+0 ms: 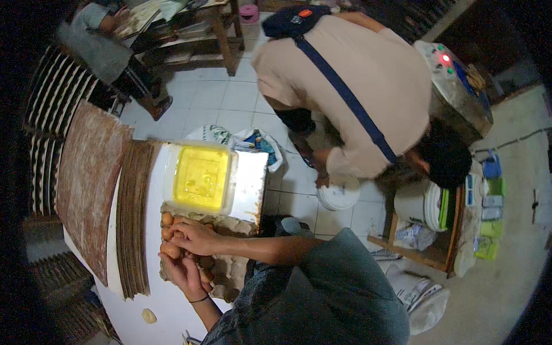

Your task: The person weighs a white powder on a digital scale, then moves to a table to crack eggs into a yellow container. They separate the yolks from the whites by hand and add the yolks to a dough mixer.

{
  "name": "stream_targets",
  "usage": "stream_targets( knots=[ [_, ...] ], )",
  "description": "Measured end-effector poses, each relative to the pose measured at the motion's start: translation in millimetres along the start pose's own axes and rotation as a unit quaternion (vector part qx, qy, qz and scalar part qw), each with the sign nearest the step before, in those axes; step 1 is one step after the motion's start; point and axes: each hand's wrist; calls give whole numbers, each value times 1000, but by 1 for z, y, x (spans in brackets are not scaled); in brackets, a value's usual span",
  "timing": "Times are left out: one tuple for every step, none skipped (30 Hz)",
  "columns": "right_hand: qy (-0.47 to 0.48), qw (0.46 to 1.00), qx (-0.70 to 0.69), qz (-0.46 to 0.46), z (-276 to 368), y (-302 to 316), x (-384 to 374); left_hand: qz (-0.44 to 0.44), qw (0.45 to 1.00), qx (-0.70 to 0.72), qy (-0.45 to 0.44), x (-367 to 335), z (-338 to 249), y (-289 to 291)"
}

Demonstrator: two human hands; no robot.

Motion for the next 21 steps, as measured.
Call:
stream_targets(
  knots=[
    [-14,999,16,24,7,13,4,-10,1000,-23,7,-5,8,-2],
    [-27,998,31,51,12,23,8,-22,999,-46,11,-9,15,-8],
    [-40,995,44,79,14,29,12,-34,997,-68,15,-10,24,-11],
    [-40,997,44,46,12,30,19,-44,982,-180,-25,-7,31,-13],
    [-36,998,48,27,14,38,21,-54,953,-290,-66,-5,37,-20],
    [-32,998,50,16,14,45,22,-30,977,-211,-18,-6,35,-42],
    [-28,998,52,5,12,49,23,-7,991,-128,31,-6,32,-58],
    [-18,998,58,-14,10,50,23,-46,988,-137,46,-5,31,-64],
    [-17,998,61,-14,9,51,23,-33,986,-158,37,-8,31,-60],
    [-16,998,63,-13,8,55,23,-20,983,-179,28,-13,33,-52],
    [-15,998,65,-12,8,59,22,-8,980,-200,19,-16,33,-48],
    [-27,999,36,-11,9,62,21,-10,972,-234,-1,-17,31,-47],
    [-23,999,45,0,10,65,19,-12,962,-271,-5,-19,29,-48],
    [-19,998,54,12,10,68,16,-14,951,-308,-8,-20,25,-49],
    [-17,998,63,25,10,69,14,-18,939,-343,-11,-22,21,-48],
    [13,996,85,18,1,69,13,-11,926,-376,-29,-25,18,-47],
    [5,996,87,33,2,70,8,-3,922,-386,-29,-26,13,-47],
    [-4,995,90,49,4,73,4,5,918,-395,-28,-28,10,-47],
    [-12,994,92,65,8,77,-1,13,914,-405,-27,-31,7,-49],
    [10,995,87,47,14,79,-6,13,906,-422,-26,-32,4,-57],
    [16,994,93,63,19,82,-12,8,898,-439,-27,-33,0,-66]
  ],
)
Point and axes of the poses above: each hand's wrist, its own x-axis away from the middle knuckle, its own y-axis out of the back of the hand, z = x × y, and after that the axes turned 13 degrees about y, right-handed
